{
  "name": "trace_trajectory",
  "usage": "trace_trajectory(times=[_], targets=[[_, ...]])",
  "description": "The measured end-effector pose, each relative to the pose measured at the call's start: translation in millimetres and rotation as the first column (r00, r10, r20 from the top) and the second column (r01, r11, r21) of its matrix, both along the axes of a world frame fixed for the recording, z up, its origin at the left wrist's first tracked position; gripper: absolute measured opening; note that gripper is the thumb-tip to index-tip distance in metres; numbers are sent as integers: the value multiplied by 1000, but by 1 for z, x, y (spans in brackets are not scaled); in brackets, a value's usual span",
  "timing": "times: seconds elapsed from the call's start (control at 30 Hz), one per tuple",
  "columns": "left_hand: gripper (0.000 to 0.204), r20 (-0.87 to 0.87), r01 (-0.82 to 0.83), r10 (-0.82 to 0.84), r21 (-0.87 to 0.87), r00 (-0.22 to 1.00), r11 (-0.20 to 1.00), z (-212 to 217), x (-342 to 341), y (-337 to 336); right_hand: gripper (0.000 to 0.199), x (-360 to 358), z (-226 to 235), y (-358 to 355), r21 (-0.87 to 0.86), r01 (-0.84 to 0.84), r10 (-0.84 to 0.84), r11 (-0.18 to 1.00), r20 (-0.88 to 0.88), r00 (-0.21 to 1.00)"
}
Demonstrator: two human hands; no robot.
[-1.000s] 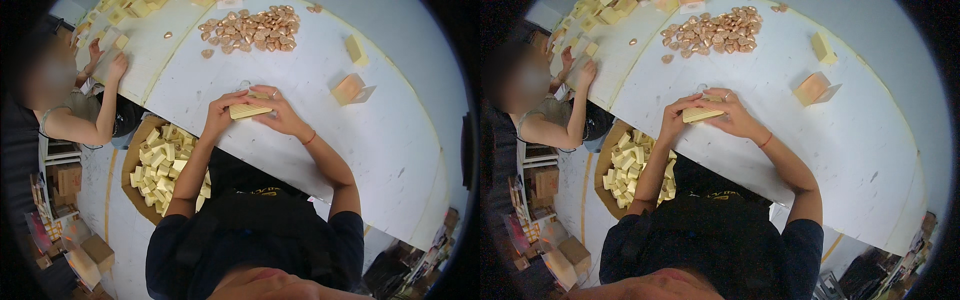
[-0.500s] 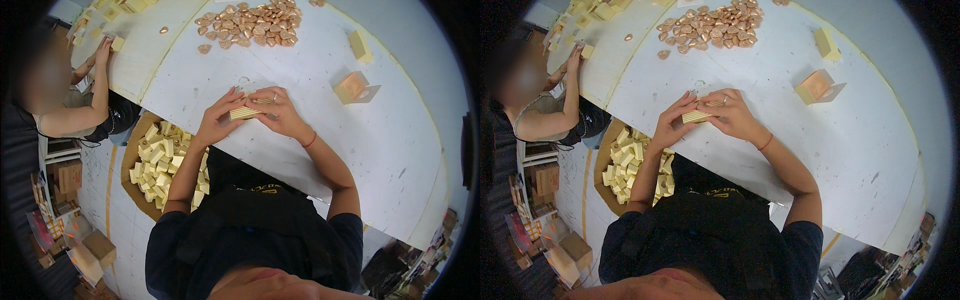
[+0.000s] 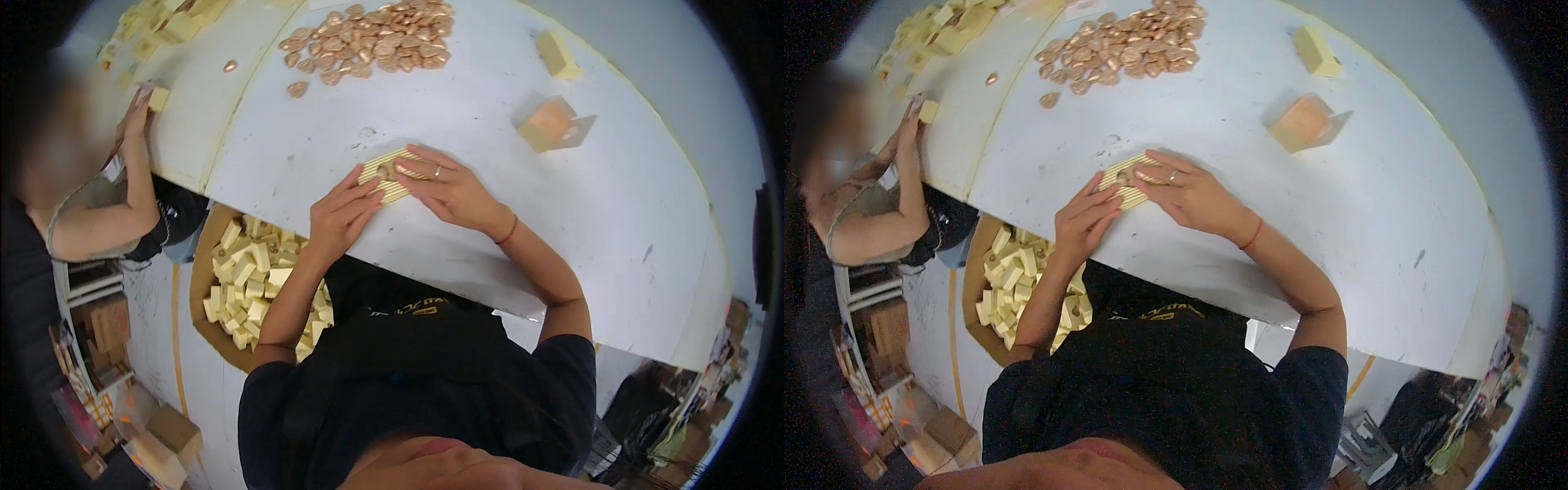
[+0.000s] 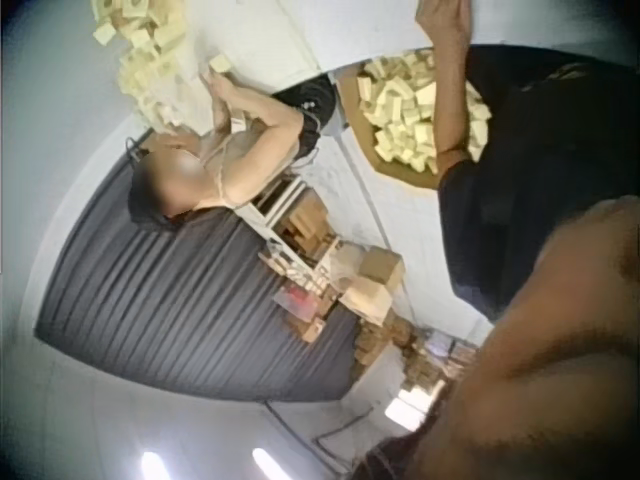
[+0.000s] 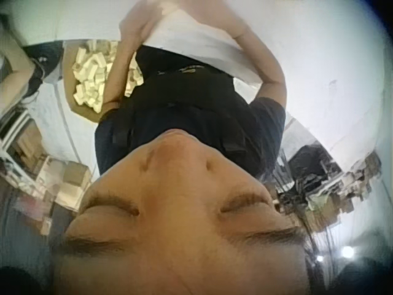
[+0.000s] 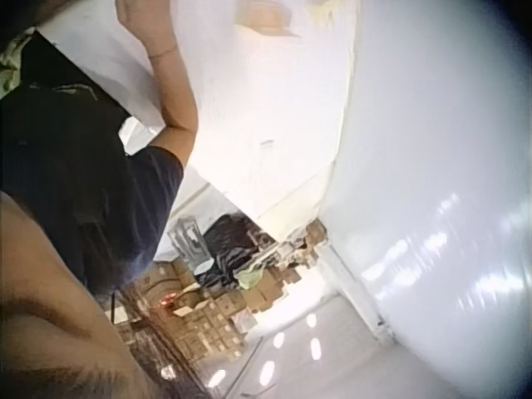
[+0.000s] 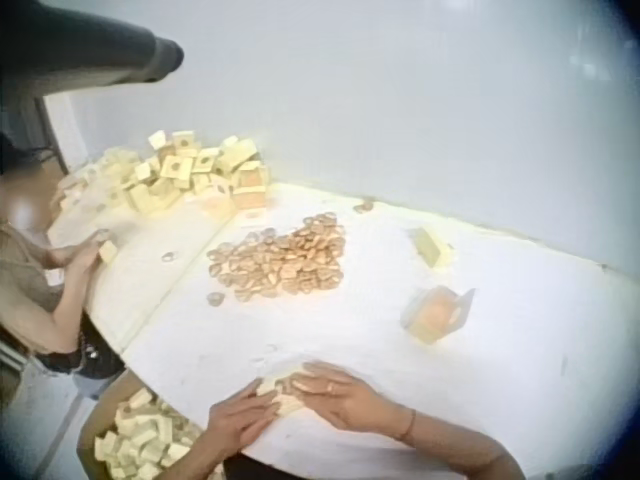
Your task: The person places heart-shaped metallic pieces into small rectangular boxes, closes the boxes, and sets them aside. The process is repeated continuously with multiple boxes and pieces on the table.
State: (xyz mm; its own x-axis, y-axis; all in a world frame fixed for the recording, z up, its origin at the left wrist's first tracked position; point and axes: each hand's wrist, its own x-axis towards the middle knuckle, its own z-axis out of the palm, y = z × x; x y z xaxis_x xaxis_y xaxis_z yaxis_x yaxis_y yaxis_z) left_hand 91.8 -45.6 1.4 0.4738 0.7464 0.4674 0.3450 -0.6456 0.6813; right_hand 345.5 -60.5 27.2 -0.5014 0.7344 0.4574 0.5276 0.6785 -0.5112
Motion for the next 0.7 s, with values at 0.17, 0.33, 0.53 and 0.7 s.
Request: trace_trajectory(times=[0.17,0.33,0.53,0.7], targets=[[17,41,-74,71,69,997,995,0,9,0,39,1,-10,0,-63,6,-13,998,-117,993],[21,-186,41,11,273,982,961,19,4,5,41,2,-12,-4,-49,63,-67,997,-68,995],[23,-136,133,-103,231,985,964,4,6,22,36,-12,-19,-10,77,165,-162,983,-46,986],[43,-85,-63,64,10,994,998,25,-3,-1,13,28,-6,0,-64,577,-563,814,-328,758]])
